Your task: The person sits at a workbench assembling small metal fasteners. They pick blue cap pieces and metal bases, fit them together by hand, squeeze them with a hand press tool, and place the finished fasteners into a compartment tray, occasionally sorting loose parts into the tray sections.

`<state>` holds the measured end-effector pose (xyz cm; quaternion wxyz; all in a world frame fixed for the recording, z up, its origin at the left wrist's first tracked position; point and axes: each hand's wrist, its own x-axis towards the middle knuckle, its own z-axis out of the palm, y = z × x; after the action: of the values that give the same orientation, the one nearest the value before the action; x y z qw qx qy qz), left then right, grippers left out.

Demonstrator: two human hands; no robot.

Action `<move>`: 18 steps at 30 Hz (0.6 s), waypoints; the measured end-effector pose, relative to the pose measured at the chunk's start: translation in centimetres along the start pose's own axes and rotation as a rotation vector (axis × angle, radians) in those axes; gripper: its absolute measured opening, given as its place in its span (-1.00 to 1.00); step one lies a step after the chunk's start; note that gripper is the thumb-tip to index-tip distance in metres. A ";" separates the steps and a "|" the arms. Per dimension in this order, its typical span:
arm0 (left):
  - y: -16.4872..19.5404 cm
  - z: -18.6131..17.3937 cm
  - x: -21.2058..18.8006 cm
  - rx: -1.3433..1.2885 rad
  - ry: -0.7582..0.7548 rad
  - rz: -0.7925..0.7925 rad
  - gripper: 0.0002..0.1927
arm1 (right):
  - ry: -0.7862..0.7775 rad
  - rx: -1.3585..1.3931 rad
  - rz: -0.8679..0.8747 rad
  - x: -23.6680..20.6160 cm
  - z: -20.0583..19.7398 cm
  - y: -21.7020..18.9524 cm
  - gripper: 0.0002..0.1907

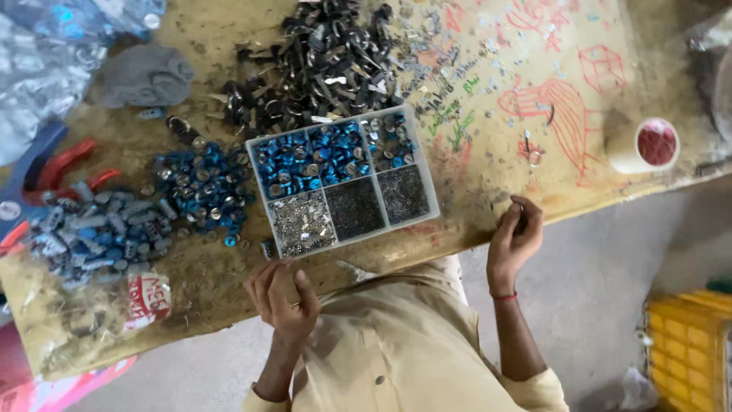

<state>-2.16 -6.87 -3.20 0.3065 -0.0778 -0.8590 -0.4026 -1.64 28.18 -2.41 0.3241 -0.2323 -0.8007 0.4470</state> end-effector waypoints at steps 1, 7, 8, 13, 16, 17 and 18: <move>-0.1 0.0 -0.5 0.009 0.011 0.024 -0.76 | 0.017 -0.047 -0.016 -0.6 0.0 0.5 -0.87; -1.4 -0.5 -2.6 0.057 0.117 0.043 -0.67 | -0.034 -0.007 -0.193 -2.4 1.9 2.4 -0.86; -1.3 -0.8 -2.4 0.068 0.132 0.001 -0.65 | -0.051 0.005 -0.178 -2.5 2.2 2.6 -0.87; -0.5 -2.8 -0.6 0.109 0.233 -0.022 -0.59 | -0.124 -0.075 -0.310 -3.0 3.1 3.5 -0.88; -0.6 -3.4 -0.9 0.035 0.248 -0.071 -0.60 | -0.113 -0.141 -0.282 -3.2 3.1 3.6 -0.88; -0.8 -3.6 -1.3 0.007 0.249 -0.108 -0.61 | -0.105 -0.166 -0.259 -3.3 3.1 3.5 -0.88; -1.2 -3.9 -1.3 -0.023 0.246 -0.142 -0.63 | -0.122 -0.159 -0.305 -3.4 3.0 3.5 -0.88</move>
<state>0.16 -10.39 -2.84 0.3793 0.0296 -0.8136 -0.4397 -1.25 25.96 -7.66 0.3196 -0.1054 -0.8777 0.3411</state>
